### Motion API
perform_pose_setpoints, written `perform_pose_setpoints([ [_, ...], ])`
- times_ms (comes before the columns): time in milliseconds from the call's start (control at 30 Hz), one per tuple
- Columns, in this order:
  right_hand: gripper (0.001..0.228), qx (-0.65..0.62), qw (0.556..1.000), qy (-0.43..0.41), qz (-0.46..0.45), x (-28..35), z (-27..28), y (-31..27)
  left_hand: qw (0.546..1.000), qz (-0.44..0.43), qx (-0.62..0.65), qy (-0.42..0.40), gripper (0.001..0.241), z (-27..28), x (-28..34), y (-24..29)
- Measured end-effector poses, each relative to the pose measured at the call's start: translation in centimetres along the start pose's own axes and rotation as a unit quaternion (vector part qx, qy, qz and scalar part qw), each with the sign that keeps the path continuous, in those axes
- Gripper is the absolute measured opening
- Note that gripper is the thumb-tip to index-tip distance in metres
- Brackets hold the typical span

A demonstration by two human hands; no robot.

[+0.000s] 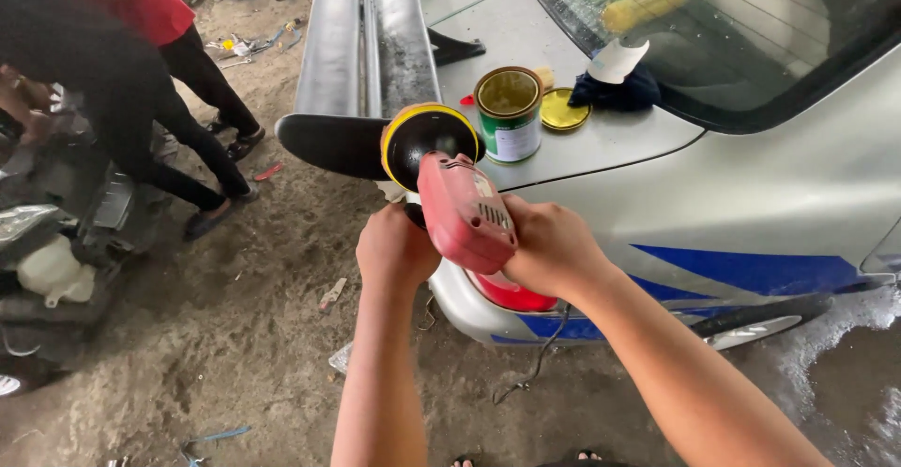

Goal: The person uses a red electric polishing machine to buff the rear quarter panel of a silver car. They move the tool in circular motions across the silver paint and over blue and red decals near the taillight and rear window.

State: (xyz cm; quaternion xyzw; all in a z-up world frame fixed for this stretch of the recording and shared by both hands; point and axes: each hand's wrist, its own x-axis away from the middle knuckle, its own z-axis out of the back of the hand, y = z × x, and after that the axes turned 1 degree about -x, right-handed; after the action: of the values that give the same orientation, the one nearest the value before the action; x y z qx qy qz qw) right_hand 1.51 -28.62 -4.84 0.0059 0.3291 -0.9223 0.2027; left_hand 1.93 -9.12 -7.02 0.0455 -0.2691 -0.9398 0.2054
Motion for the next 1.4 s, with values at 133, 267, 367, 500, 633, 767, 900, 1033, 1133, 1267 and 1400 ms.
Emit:
perform_pose_setpoints([
  [133, 0.042, 0.078, 0.996, 0.014, 0.034, -0.6, -0.9, 4.4, 0.999, -0.012, 0.034, 0.009, 0.032, -2.1, 1.1, 1.5],
  [267, 0.030, 0.072, 0.997, -0.005, 0.037, 0.2, -0.6, 8.5, 1.000, -0.008, 0.028, -0.001, 0.032, -5.5, 1.7, 3.1],
  [367, 0.020, 0.078, 0.995, 0.003, 0.056, 0.3, -0.4, 9.9, 1.000, 0.003, 0.028, 0.000, 0.032, -6.3, 2.1, 3.8],
  [500, 0.015, 0.066, 0.994, -0.005, 0.085, 0.2, 0.8, 10.0, 0.999, 0.029, 0.016, 0.022, 0.030, -6.2, 2.9, 4.8],
  [633, 0.013, 0.062, 0.995, -0.036, 0.074, 1.0, 1.2, 11.1, 0.998, 0.046, 0.016, 0.030, 0.036, -8.1, 4.0, 5.2],
  [767, 0.021, 0.072, 0.983, -0.163, -0.035, 2.2, 2.1, 12.4, 0.985, 0.120, -0.040, -0.114, 0.045, -10.0, 5.8, 7.1],
  [900, 0.024, 0.072, 0.976, -0.190, -0.073, 3.1, 2.3, 14.4, 0.975, 0.145, -0.053, -0.160, 0.052, -11.3, 6.5, 8.5],
  [1033, 0.026, 0.058, 0.980, -0.171, -0.085, 2.9, 3.2, 15.6, 0.978, 0.122, -0.060, -0.158, 0.047, -12.3, 5.5, 9.9],
  [1133, 0.038, 0.064, 0.988, -0.126, -0.065, 2.7, 4.4, 16.3, 0.985, 0.035, -0.101, -0.135, 0.037, -14.0, 4.2, 10.4],
  [1267, 0.048, 0.079, 0.995, -0.055, 0.003, 2.2, 4.6, 17.9, 0.994, 0.015, -0.082, -0.072, 0.025, -15.0, 3.5, 12.4],
  [1400, 0.050, 0.113, 0.985, -0.131, -0.012, 1.7, 4.8, 18.5, 0.991, 0.035, -0.092, -0.086, 0.023, -16.3, 3.0, 11.7],
])
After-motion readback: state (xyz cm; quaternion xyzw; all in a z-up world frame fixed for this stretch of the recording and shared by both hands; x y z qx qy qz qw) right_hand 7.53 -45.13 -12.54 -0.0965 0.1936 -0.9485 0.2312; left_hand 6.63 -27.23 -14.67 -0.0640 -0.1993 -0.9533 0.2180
